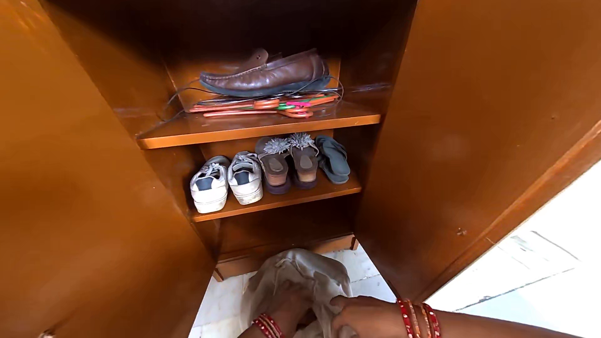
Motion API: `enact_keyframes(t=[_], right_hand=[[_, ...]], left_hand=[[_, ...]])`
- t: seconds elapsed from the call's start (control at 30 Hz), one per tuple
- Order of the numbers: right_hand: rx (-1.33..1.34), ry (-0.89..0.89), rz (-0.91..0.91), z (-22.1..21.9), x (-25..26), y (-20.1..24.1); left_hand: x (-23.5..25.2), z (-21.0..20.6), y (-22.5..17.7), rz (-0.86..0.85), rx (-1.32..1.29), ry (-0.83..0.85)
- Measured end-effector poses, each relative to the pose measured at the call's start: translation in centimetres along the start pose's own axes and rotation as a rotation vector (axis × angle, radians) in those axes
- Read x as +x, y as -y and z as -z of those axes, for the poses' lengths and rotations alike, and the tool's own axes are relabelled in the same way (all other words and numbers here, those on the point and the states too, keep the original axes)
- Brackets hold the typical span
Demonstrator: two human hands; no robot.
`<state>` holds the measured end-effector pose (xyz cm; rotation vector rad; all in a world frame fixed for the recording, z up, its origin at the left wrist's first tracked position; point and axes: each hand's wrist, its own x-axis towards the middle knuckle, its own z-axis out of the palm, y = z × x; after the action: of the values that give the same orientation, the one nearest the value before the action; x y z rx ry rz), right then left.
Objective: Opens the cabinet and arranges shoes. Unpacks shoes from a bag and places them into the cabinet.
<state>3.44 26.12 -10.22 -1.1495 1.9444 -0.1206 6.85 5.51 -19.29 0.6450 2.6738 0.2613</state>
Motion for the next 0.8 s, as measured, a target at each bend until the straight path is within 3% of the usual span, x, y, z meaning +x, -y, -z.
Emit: enact_keyframes(t=[0.1,0.2,0.33,0.47,0.7,0.73,0.8], right_hand=[[0.088,-0.145,-0.093,-0.5,0.4,0.7],[0.185,-0.329,-0.262,-0.4,0.9,1.6],[0.247,-0.487,-0.342,0.7,1.3,1.1],[0.285,-0.526,-0.429,2.2,0.6,1.7],[0.049,-0.395,-0.264,3.5,-1.0,2.7],[0.036,-0.389,-0.249,3.6,-1.4,2.9],[0.027,-0.404,-0.229,3.9,-2.1,3.4]], left_hand=[[-0.9,4.5,-1.4,0.064,-0.107,-0.214],[-1.1,7.9,-2.1,0.109,-0.168,-0.256],[-1.2,7.8,-1.9,0.128,-0.187,-0.238],[-2.0,7.0,-2.0,0.145,-0.218,-0.191],[-2.6,6.0,-1.6,0.159,-0.144,-0.225],[-2.9,5.6,-1.7,0.150,-0.133,-0.277],[-3.1,3.5,-2.1,0.052,-0.021,-0.606]])
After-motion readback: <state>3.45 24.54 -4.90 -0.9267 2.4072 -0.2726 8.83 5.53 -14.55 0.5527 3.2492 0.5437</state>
